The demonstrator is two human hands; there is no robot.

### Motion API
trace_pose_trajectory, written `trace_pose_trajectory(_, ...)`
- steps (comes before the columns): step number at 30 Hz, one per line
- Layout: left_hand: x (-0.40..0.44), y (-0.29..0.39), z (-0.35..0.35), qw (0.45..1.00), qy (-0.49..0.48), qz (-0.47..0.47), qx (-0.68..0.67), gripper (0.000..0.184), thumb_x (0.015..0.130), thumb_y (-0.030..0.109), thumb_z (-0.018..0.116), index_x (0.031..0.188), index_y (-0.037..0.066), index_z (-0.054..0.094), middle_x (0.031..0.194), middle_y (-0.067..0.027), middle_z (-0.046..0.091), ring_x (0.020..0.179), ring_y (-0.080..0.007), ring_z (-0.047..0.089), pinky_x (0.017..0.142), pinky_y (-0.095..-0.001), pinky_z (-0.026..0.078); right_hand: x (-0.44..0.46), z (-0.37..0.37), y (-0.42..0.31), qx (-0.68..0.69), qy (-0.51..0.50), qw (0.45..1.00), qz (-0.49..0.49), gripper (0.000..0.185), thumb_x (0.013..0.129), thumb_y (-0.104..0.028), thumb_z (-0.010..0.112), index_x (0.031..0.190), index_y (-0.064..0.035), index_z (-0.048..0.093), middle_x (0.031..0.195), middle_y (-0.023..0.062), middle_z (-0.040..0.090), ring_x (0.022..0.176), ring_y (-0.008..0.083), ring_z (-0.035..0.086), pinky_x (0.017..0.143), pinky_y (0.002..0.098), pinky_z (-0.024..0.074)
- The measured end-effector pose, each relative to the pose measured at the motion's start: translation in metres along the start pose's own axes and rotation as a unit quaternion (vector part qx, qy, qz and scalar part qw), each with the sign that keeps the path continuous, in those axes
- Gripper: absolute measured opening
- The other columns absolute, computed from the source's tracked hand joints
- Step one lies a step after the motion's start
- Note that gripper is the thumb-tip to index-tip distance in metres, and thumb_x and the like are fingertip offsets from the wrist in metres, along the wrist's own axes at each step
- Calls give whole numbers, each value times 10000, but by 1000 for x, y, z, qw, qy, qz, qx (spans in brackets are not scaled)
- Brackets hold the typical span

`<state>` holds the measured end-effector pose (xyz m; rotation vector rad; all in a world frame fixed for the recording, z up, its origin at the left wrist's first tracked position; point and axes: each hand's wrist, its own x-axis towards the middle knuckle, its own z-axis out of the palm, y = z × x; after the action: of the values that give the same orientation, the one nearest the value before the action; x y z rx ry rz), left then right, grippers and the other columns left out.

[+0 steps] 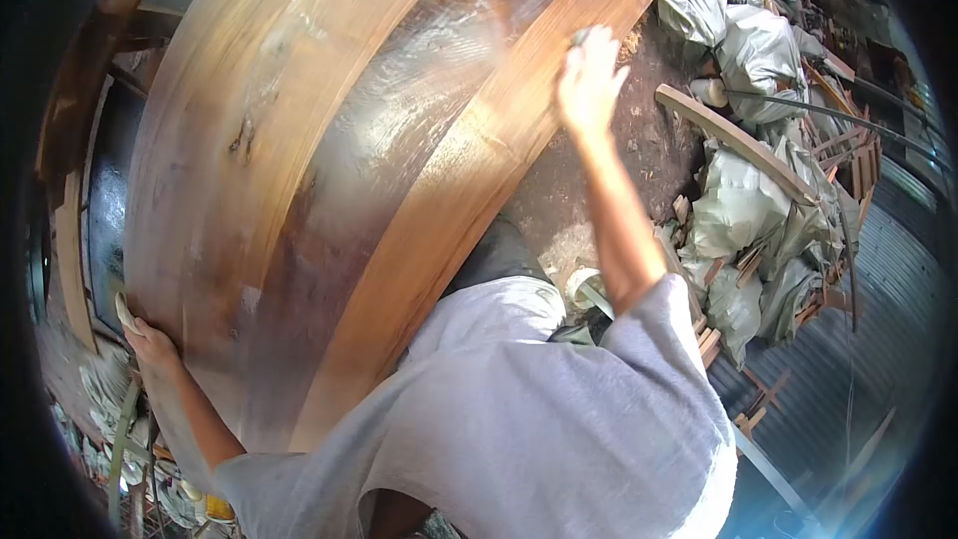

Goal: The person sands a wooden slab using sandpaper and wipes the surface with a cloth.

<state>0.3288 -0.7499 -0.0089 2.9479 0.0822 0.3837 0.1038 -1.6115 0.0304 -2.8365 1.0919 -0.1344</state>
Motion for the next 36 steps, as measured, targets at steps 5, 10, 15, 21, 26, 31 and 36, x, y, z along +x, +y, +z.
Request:
trace_pose_trajectory(5, -2, 5, -4, 1000, 7, -5, -30, 540, 1027, 324, 515, 1439, -23, 554, 1375, -274, 609, 1249, -461, 579, 1070, -505, 445, -270, -20, -100, 66, -184, 926, -322, 605, 992, -255, 477, 1518, 43, 436, 1578, 307, 410, 1503, 459, 346, 1169, 725, 253)
trace_pose_trajectory(10, -16, 124, -30, 996, 44, -55, -60, 561, 1052, 359, 461, 1487, 10, 523, 1455, -268, 567, 1329, -435, 543, 1123, -496, 409, -87, -30, -41, 44, -104, 976, -185, 638, 1021, -292, 453, 1593, -27, 351, 1656, 243, 326, 1549, 437, 273, 1228, 696, 123)
trace_pose_trajectory(15, -42, 196, 7, 997, 66, -13, -25, 577, 1061, 341, 501, 1499, -34, 488, 1518, -268, 510, 1407, -430, 475, 1177, -478, 357, 152, -9, 65, 7, -12, 999, -29, 671, 1086, -444, 331, 1629, -53, 285, 1707, 198, 230, 1592, 353, 185, 1284, 561, 99)
trace_pose_trajectory(21, -52, 292, 21, 992, 60, -57, -96, 600, 1055, 362, 509, 1514, -22, 471, 1525, -260, 506, 1397, -444, 480, 1161, -492, 370, 128, -1, -12, 18, 27, 999, -11, 601, 1100, -303, 243, 1638, -36, 245, 1696, 222, 237, 1574, 357, 224, 1298, 514, 112)
trace_pose_trajectory(26, -48, 292, 29, 996, 61, 11, -69, 615, 1051, 384, 512, 1513, -19, 472, 1510, -260, 521, 1391, -450, 485, 1162, -498, 370, -58, -20, 14, 49, -119, 977, -172, 741, 964, -286, 553, 1635, -88, 307, 1675, 152, 342, 1567, 373, 267, 1239, 677, 99)
trace_pose_trajectory(31, -52, 326, 26, 996, 40, 38, -72, 638, 1044, 368, 489, 1528, -45, 440, 1532, -280, 489, 1411, -457, 460, 1193, -507, 332, 132, -2, 137, 60, -31, 988, -139, 656, 1043, -282, 423, 1654, -101, 267, 1707, 116, 291, 1589, 354, 211, 1261, 637, 82)
trace_pose_trajectory(36, -47, 416, 12, 997, -3, -76, -22, 537, 1065, 266, 356, 1549, 58, 457, 1539, -245, 487, 1424, -433, 444, 1186, -496, 336, 297, 5, 207, 118, 0, 992, -40, 616, 1096, -359, 321, 1639, -70, 284, 1706, 150, 268, 1599, 372, 141, 1275, 601, 81)
